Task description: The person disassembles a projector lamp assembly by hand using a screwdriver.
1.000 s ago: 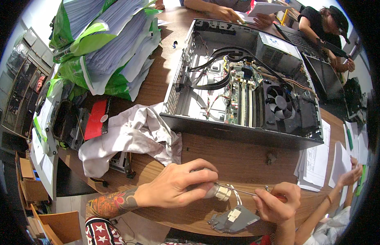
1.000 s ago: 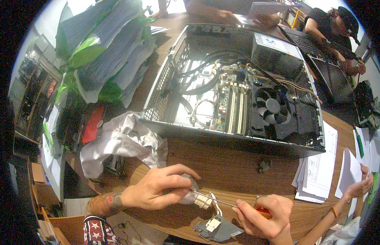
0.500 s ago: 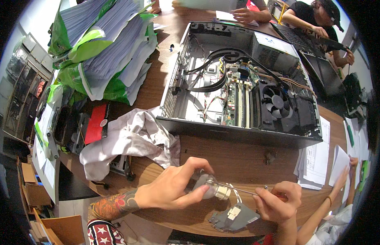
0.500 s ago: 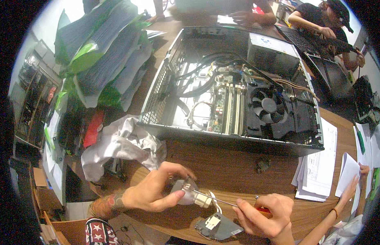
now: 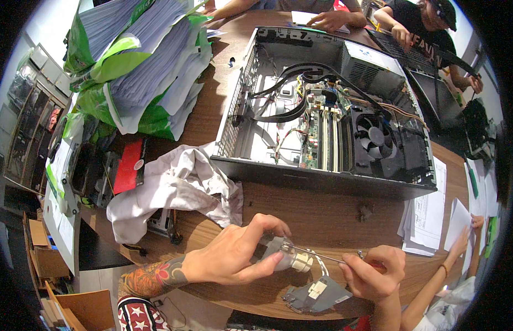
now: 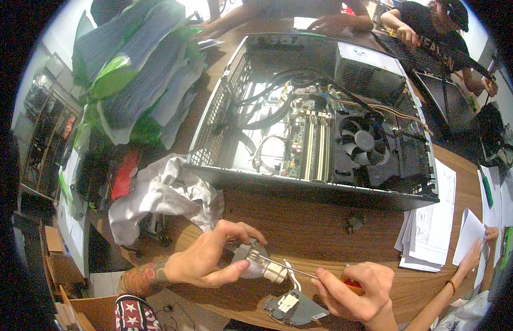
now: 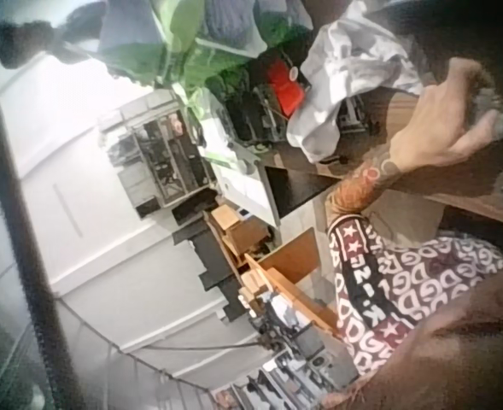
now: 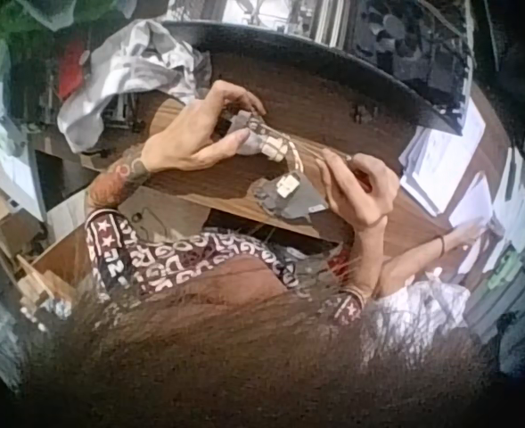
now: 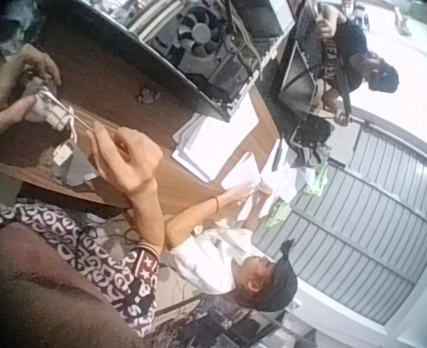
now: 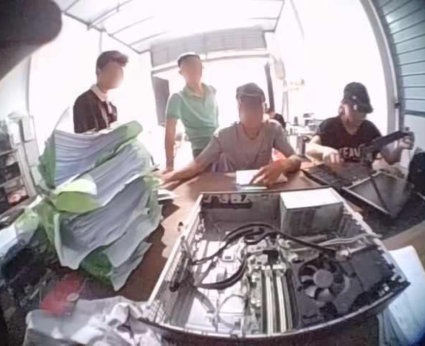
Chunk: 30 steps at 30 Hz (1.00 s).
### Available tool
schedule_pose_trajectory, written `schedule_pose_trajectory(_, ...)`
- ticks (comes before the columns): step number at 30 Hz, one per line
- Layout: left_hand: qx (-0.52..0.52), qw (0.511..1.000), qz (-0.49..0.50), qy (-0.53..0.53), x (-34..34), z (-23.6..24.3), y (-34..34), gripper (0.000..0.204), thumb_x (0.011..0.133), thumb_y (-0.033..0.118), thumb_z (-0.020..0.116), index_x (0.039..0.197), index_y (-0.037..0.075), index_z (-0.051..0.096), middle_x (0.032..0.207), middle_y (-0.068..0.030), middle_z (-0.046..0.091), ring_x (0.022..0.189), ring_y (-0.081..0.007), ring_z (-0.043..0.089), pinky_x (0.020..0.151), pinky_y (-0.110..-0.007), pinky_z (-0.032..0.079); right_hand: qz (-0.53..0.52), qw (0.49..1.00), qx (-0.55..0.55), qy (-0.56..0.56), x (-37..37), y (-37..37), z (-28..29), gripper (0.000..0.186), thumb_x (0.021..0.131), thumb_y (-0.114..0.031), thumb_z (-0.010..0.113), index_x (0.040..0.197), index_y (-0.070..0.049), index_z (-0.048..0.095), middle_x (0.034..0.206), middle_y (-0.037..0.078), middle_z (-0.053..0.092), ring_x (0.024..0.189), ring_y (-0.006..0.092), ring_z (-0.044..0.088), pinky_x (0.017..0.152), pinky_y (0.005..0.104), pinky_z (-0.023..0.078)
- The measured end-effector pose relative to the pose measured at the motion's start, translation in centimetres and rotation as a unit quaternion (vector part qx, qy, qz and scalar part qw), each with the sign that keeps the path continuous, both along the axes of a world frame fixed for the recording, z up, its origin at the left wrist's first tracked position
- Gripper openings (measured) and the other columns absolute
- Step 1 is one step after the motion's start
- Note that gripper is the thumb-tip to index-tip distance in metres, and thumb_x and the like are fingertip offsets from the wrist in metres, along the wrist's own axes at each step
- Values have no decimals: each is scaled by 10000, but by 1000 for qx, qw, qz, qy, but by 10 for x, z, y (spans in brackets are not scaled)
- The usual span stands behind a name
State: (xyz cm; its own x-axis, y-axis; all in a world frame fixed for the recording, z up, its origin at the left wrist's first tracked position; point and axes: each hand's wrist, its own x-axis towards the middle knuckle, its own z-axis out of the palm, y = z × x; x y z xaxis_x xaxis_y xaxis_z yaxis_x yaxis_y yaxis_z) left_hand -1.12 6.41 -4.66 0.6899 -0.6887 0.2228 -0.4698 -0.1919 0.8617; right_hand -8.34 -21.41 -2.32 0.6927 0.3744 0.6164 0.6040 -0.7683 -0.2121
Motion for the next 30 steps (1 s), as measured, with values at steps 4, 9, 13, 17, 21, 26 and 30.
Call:
schedule_pose_trajectory(4, -3, 1000, -2, 4, 1, -1, 0, 452, 883, 232, 606, 1184, -12, 374, 989, -191, 626, 761, -365, 663, 639, -407, 538, 0, 1000, -4, 2, 1, 0, 0, 296, 608, -125, 851, 881, -165, 742, 731, -10, 466, 524, 112, 462, 440, 244, 377)
schedule_pose_trajectory(9, -10, 1000, -4, 2, 1, -2, -1, 457, 880, 232, 608, 1185, -15, 374, 998, -190, 625, 770, -362, 666, 649, -400, 542, 0, 1000, -3, 3, 0, 0, 0, 304, 606, -125, 854, 885, -164, 740, 729, -10, 468, 520, 111, 460, 434, 241, 373)
schedule_pose_trajectory(13, -7, 1000, -4, -4, 1, -1, -2, 459, 878, 231, 610, 1184, -18, 374, 1003, -186, 627, 779, -360, 668, 653, -397, 546, 5, 1000, 6, 2, 1, -1, -1, 298, 606, -118, 856, 877, -157, 737, 729, -7, 470, 515, 112, 458, 434, 243, 377)
schedule_pose_trajectory(17, 3, 1000, -4, -13, 0, 5, 0, 460, 876, 230, 613, 1182, -20, 376, 1007, -182, 629, 783, -358, 670, 651, -399, 547, 16, 1000, 5, 4, 0, -1, 0, 305, 608, -114, 855, 887, -137, 733, 730, -3, 468, 509, 115, 454, 434, 244, 383)
schedule_pose_trajectory(21, 48, 997, -28, 56, 0, 13, 1, 403, 850, 91, 618, 1125, 26, 331, 1121, -254, 583, 933, -347, 628, 832, -416, 493, 17, 1000, 15, 4, 2, 1, -1, 323, 611, -108, 853, 907, -119, 725, 728, 2, 484, 507, 119, 468, 430, 245, 384)
schedule_pose_trajectory(26, 46, 998, -26, 37, -1, 12, 1, 418, 842, 92, 629, 1129, 23, 332, 1123, -251, 585, 924, -356, 633, 809, -416, 506, 59, 996, 62, 11, 5, 0, -7, 287, 631, -111, 847, 881, -108, 708, 644, 4, 521, 461, 119, 477, 402, 255, 363)
schedule_pose_trajectory(30, 57, 997, -29, 33, -1, 13, 1, 419, 835, 100, 632, 1124, 19, 340, 1117, -247, 591, 912, -363, 635, 798, -415, 511, 78, 996, 36, 17, 7, -5, -1, 264, 646, -116, 842, 873, -114, 706, 625, 4, 528, 440, 117, 460, 394, 257, 353)
